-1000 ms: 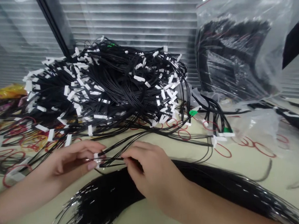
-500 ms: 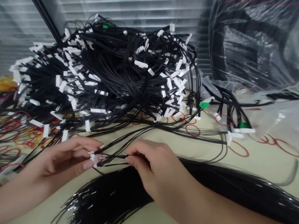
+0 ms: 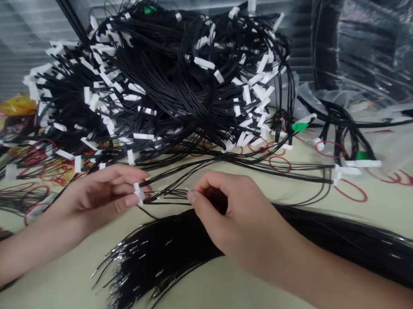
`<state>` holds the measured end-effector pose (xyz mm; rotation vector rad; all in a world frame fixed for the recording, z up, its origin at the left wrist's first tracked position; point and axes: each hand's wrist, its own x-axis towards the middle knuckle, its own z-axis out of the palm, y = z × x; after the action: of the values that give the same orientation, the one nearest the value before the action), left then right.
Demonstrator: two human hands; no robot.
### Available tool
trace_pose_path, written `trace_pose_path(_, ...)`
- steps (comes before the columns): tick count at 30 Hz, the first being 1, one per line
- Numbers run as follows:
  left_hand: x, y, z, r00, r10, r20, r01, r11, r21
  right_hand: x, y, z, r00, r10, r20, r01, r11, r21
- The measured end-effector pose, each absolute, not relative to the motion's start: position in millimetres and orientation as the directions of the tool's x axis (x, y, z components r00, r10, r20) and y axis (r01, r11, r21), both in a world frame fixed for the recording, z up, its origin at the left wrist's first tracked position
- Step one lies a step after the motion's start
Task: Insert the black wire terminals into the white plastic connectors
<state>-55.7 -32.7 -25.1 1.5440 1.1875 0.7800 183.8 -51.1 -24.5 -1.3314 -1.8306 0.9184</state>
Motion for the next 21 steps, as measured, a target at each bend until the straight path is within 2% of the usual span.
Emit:
trace_pose_path(12, -52.3, -31.6, -23.0, 0.296, 0.954, -0.049, 0.268, -0.034, 0.963, 183.9, -51.1, -25.7, -0.238, 0.967, 0.092, 0.513, 0.206, -0.833)
trace_pose_path(17, -49.4, -33.1, -21.1, 0.272, 0.962, -0.018, 0.316, -0.071, 0.946, 184.4, -51.9, -26.7, -0.245, 0.965, 0.094, 0.515, 0.212, -0.830)
trace_pose_path(21, -48.9, -34.1, -21.2, 0.261, 0.965, -0.002, 0.365, -0.097, 0.926, 182.6, -49.7, -27.9, -0.248, 0.968, 0.044, 0.503, 0.168, -0.848)
